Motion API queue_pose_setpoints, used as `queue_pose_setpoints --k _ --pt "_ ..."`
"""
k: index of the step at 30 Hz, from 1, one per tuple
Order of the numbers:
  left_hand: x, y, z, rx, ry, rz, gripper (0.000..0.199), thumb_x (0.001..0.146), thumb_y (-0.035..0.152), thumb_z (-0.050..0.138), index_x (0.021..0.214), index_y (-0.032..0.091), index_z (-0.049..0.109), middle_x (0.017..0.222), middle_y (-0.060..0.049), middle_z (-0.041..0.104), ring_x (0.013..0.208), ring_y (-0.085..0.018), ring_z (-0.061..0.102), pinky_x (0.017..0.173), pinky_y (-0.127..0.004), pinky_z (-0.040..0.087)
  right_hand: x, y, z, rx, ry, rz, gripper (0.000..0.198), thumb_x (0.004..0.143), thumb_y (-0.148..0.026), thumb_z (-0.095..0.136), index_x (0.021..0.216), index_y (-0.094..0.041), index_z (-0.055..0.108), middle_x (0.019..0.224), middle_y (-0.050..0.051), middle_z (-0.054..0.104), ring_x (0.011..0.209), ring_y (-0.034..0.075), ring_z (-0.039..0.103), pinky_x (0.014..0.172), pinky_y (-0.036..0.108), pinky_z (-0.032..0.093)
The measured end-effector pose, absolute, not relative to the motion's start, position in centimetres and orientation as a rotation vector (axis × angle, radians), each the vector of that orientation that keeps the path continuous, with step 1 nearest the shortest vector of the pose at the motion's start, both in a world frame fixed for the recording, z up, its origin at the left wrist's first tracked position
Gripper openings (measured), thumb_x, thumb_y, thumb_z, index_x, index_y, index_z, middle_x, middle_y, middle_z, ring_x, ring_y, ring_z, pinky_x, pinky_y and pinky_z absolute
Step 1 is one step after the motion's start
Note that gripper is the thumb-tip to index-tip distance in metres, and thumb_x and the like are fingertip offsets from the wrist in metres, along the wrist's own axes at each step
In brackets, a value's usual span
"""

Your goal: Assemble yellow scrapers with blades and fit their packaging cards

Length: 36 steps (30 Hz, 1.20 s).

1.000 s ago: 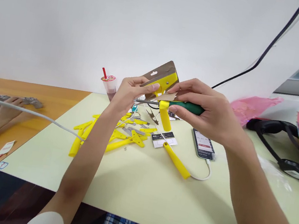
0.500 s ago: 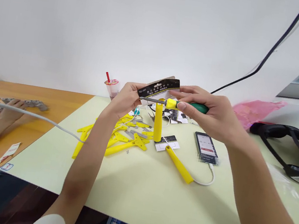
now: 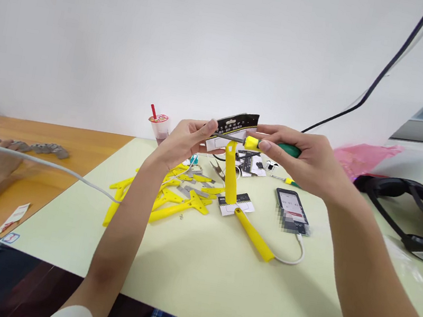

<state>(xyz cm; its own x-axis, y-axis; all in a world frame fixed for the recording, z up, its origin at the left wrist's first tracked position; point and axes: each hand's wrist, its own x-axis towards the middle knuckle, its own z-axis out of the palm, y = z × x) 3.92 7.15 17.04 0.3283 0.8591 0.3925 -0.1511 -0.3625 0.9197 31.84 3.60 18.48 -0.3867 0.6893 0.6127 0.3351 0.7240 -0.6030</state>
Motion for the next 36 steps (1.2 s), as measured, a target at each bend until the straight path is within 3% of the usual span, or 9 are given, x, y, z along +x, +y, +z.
queue_pose_setpoints --k 4,7,10,16,21,26,29,33,36 --pt "3.8 7.5 17.0 1.501 0.734 1.288 0.05 0.074 0.054 0.098 0.102 0.015 0.083 0.096 -0.01 0.082 0.103 -0.03 0.081 0.095 -0.05 0.071 32.3 3.6 18.8 -0.873 -2.032 0.427 0.035 0.102 -0.058 0.071 0.103 -0.027 0.086 0.136 0.008 0.079 0.106 0.03 0.078 0.082 0.044 0.065" --pt "3.3 7.9 16.9 1.505 0.773 1.319 0.047 0.072 0.049 0.099 0.102 0.016 0.085 0.097 -0.008 0.081 0.098 -0.028 0.08 0.092 -0.049 0.071 33.1 4.0 18.9 -0.929 -2.078 0.401 0.041 0.101 -0.064 0.069 0.102 -0.027 0.085 0.122 0.007 0.084 0.082 0.023 0.076 0.065 0.036 0.06" --pt "2.7 7.8 17.0 1.631 0.811 1.339 0.041 0.077 0.049 0.096 0.101 0.018 0.086 0.093 -0.006 0.081 0.09 -0.025 0.078 0.083 -0.041 0.071 33.9 4.3 18.9 -0.946 -2.028 0.479 0.044 0.1 -0.067 0.069 0.099 -0.025 0.082 0.098 0.007 0.085 0.079 0.023 0.077 0.067 0.036 0.06" --pt "2.8 6.5 17.8 1.928 0.829 1.294 0.038 0.082 0.052 0.092 0.099 0.019 0.088 0.103 -0.009 0.082 0.098 -0.026 0.075 0.084 -0.036 0.066 34.0 5.0 18.7 -0.826 -1.705 0.69 0.05 0.101 -0.073 0.064 0.091 -0.024 0.066 0.089 0.009 0.081 0.065 0.025 0.076 0.059 0.04 0.058" --pt "3.8 6.2 17.6 1.953 0.824 1.357 0.037 0.086 0.051 0.089 0.106 0.021 0.088 0.107 -0.01 0.083 0.098 -0.025 0.075 0.086 -0.036 0.064 32.6 6.2 17.6 -0.82 -1.718 0.721 0.06 0.099 -0.081 0.057 0.097 -0.023 0.07 0.096 0.01 0.079 0.09 0.028 0.079 0.063 0.036 0.062" --pt "4.6 7.0 17.2 1.756 0.725 1.582 0.037 0.084 0.049 0.091 0.109 0.023 0.083 0.111 -0.007 0.082 0.105 -0.023 0.076 0.093 -0.033 0.061 29.9 7.3 15.4 -0.891 -1.703 0.796 0.063 0.091 -0.083 0.069 0.104 -0.022 0.074 0.111 0.01 0.08 0.105 0.029 0.079 0.09 0.042 0.067" --pt "4.6 7.9 17.0 1.484 0.575 1.717 0.048 0.082 0.049 0.093 0.122 0.03 0.075 0.124 -0.005 0.08 0.113 -0.022 0.075 0.096 -0.033 0.061 27.8 6.7 14.4 -0.784 -1.597 1.146 0.055 0.087 -0.073 0.082 0.105 -0.022 0.072 0.122 0.012 0.08 0.115 0.03 0.077 0.104 0.047 0.064" --pt "4.1 9.1 16.4 1.237 0.478 1.745 0.04 0.086 0.047 0.088 0.117 0.031 0.071 0.125 -0.003 0.077 0.113 -0.019 0.073 0.095 -0.032 0.059 25.3 4.8 13.8 -0.535 -1.443 1.7 0.048 0.082 -0.054 0.094 0.09 -0.022 0.06 0.118 0.013 0.08 0.112 0.031 0.079 0.099 0.049 0.067" --pt "4.0 9.3 15.7 1.19 0.454 1.729 0.032 0.092 0.055 0.078 0.108 0.027 0.073 0.11 -0.006 0.077 0.104 -0.02 0.071 0.094 -0.036 0.058 24.0 3.7 13.5 -0.532 -1.378 1.745 0.053 0.073 -0.045 0.101 0.089 -0.023 0.056 0.106 0.008 0.078 0.105 0.029 0.08 0.089 0.045 0.07"
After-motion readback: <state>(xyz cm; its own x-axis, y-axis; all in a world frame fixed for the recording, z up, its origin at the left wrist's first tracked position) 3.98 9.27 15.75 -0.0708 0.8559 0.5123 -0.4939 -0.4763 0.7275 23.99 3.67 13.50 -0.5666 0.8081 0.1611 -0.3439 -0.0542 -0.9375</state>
